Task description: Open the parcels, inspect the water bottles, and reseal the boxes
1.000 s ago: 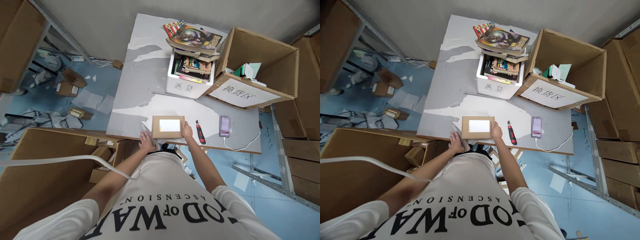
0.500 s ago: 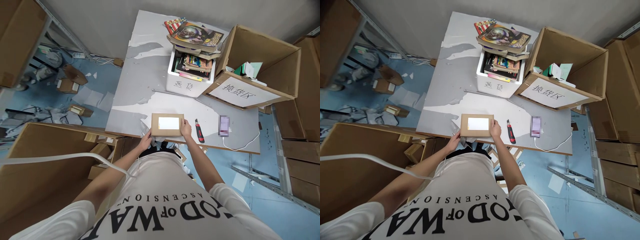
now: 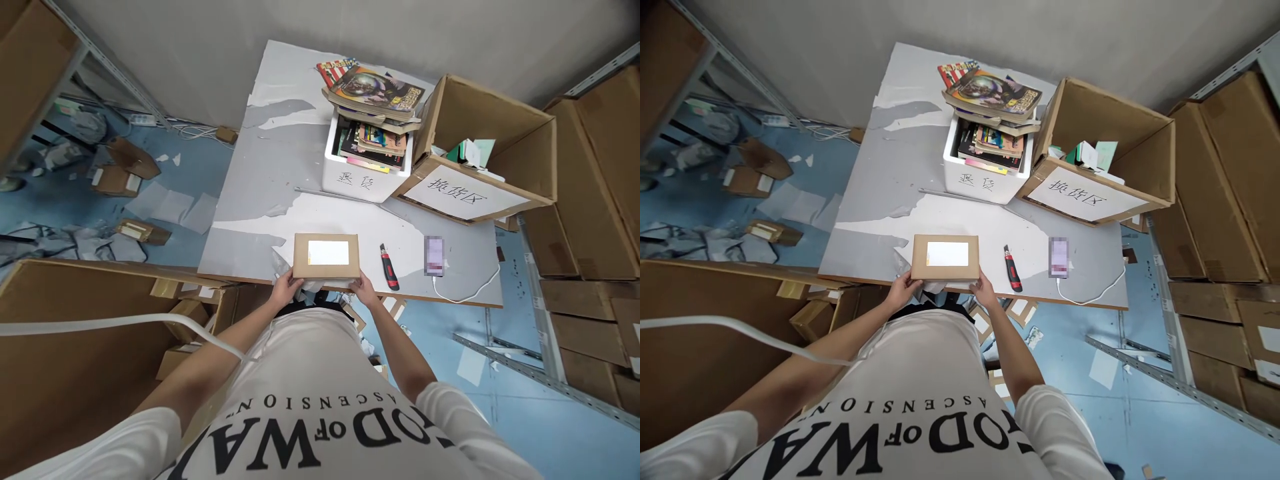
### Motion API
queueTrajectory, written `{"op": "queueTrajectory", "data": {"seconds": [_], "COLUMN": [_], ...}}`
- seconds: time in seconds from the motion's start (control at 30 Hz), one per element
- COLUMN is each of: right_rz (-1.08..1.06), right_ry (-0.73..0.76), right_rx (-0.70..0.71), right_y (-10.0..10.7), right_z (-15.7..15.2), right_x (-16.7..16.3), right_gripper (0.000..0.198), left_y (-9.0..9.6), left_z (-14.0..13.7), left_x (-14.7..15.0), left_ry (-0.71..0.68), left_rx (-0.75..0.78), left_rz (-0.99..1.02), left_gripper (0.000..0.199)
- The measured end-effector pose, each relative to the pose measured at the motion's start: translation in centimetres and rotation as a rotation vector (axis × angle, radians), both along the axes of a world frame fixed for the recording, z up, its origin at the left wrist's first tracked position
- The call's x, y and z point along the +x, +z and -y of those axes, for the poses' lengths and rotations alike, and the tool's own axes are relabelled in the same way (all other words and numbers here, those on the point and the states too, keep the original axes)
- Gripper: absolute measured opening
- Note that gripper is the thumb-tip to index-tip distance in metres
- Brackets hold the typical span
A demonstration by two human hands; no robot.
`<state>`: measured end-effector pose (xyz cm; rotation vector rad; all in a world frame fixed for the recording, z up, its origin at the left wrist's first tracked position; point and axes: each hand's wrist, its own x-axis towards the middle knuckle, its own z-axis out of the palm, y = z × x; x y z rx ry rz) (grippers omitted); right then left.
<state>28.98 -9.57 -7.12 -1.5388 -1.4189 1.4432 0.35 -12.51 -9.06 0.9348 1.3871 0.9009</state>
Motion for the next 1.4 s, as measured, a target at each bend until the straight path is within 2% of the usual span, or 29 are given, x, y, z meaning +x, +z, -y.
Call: {"op": "queueTrajectory", "data": {"seconds": [0.13,0.3,0.6,0.73,0.83,0.93,1.2,1.4], "right_rz": [0.145,0.279,0.381,0.463,0.511,0.54,0.519,0.513], "right_ry": [-0.004,-0.012,-0.119,-0.126,-0.125,-0.137,-0.257,-0.249], "right_rx": [0.079,0.165,0.187,0.197,0.177,0.143,0.125,0.091], "right_y": [0.2,1.3,3.5,5.3,6.1,6.1,4.9,4.7], "right_z": [-0.7,-1.3,-2.4,-3.0,-3.5,-4.1,-4.0,-4.1], "right_x": [-0.2,-1.1,-2.9,-3.2,-3.1,-3.1,-4.1,-4.1], "right_gripper": [0.037,0.035,0.038,0.045,0.052,0.059,0.064,0.063], "left_y": [1.6,3.2,2.0,4.0,5.9,6.9,5.7,5.3], "left_z": [-1.0,-2.3,-2.9,-3.8,-4.3,-4.6,-4.4,-4.6], "left_x": [-0.3,-0.4,-0.4,-1.3,-2.0,-2.1,-1.4,-1.8], "left_ry": [0.078,0.084,0.028,0.035,-0.044,-0.129,-0.223,-0.255], "left_rx": [0.043,0.097,0.11,0.136,0.112,0.108,0.105,0.084], "left_rz": [-0.068,-0.274,-0.221,-0.364,-0.553,-0.681,-0.651,-0.632], "left_gripper": [0.066,0.058,0.054,0.055,0.053,0.053,0.062,0.065]}}
